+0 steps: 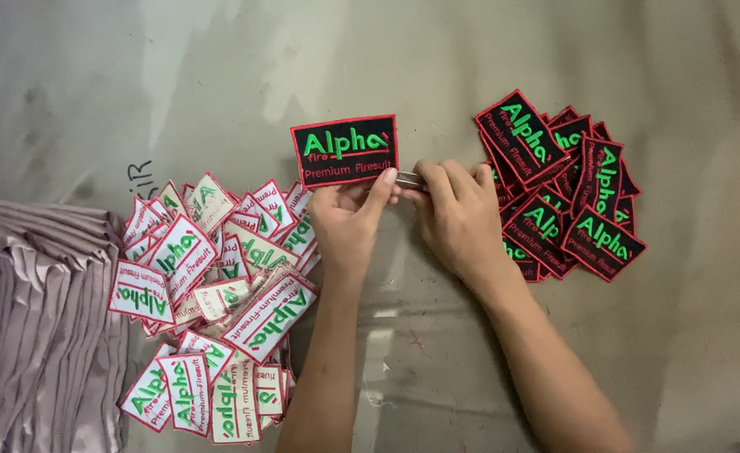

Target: Trimming excess threads from embroidered patches using thread snips on a work table.

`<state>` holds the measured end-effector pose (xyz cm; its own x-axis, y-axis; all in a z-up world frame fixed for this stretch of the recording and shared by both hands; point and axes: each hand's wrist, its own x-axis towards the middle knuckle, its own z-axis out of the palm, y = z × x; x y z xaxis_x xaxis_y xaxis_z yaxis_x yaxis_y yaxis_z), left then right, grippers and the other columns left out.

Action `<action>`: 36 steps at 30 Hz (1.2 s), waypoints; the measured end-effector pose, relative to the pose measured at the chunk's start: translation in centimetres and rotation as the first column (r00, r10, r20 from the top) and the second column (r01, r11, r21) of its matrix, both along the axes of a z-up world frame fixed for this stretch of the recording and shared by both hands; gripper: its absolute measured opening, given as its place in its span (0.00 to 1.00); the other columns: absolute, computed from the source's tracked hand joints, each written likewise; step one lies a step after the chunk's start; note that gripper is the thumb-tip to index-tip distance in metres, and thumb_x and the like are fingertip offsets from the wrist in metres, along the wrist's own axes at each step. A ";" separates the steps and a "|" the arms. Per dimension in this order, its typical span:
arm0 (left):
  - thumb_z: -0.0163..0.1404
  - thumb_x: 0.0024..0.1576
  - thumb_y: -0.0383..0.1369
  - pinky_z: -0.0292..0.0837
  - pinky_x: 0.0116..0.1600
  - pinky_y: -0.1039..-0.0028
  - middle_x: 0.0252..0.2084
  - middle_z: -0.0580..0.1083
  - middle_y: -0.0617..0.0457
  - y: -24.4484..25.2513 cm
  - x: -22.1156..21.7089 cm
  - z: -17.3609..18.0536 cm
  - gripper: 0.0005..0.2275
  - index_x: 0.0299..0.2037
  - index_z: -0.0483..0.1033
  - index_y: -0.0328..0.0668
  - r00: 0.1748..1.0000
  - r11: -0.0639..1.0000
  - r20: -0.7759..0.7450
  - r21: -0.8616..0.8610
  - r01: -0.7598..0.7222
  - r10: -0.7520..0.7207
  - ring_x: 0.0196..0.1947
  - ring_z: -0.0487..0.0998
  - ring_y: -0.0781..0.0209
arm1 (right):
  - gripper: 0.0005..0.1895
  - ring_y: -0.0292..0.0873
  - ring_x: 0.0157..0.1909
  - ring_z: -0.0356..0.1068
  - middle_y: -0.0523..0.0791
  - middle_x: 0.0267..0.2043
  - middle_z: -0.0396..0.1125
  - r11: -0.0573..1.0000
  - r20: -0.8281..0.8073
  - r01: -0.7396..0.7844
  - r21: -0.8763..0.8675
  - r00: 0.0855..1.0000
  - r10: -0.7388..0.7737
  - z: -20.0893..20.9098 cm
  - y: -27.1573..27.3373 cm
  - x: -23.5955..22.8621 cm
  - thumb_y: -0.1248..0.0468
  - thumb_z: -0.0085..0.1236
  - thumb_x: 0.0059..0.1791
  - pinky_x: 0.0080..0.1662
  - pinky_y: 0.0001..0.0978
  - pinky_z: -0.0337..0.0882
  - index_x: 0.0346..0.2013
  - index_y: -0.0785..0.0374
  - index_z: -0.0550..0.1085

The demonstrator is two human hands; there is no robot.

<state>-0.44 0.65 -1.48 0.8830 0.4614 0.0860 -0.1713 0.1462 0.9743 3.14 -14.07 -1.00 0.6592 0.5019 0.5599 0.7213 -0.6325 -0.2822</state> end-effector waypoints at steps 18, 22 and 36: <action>0.53 0.63 0.25 0.88 0.40 0.69 0.36 0.81 0.35 -0.2 0.2 0.4 0.05 0.43 0.73 0.27 0.999 0.970 -0.025 -0.243 0.019 -0.025 0.35 0.86 0.49 | 0.16 0.50 0.32 0.70 0.50 0.33 0.67 0.993 -0.051 0.062 0.101 0.997 -0.057 0.1 -0.1 0.0 0.60 0.57 0.59 0.44 0.40 0.65 0.52 0.72 0.74; 0.53 0.64 0.28 0.88 0.41 0.69 0.37 0.81 0.35 -0.3 -0.3 -0.2 0.06 0.42 0.75 0.29 0.997 0.972 -0.069 -0.234 0.006 -0.023 0.36 0.86 0.49 | 0.17 0.53 0.36 0.71 0.51 0.36 0.68 0.998 -0.062 0.040 0.045 0.997 -0.037 0.1 -0.7 -0.6 0.60 0.61 0.57 0.47 0.45 0.64 0.53 0.71 0.74; 0.57 0.62 0.30 0.85 0.42 0.75 0.40 0.82 0.41 0.6 0.0 2.0 0.07 0.44 0.76 0.34 0.999 0.990 -0.035 -0.136 0.031 -0.037 0.40 0.86 0.55 | 0.13 0.48 0.33 0.66 0.46 0.32 0.64 1.000 0.052 -0.008 -0.017 0.999 0.009 0.2 -0.5 0.3 0.60 0.62 0.58 0.49 0.43 0.60 0.52 0.67 0.75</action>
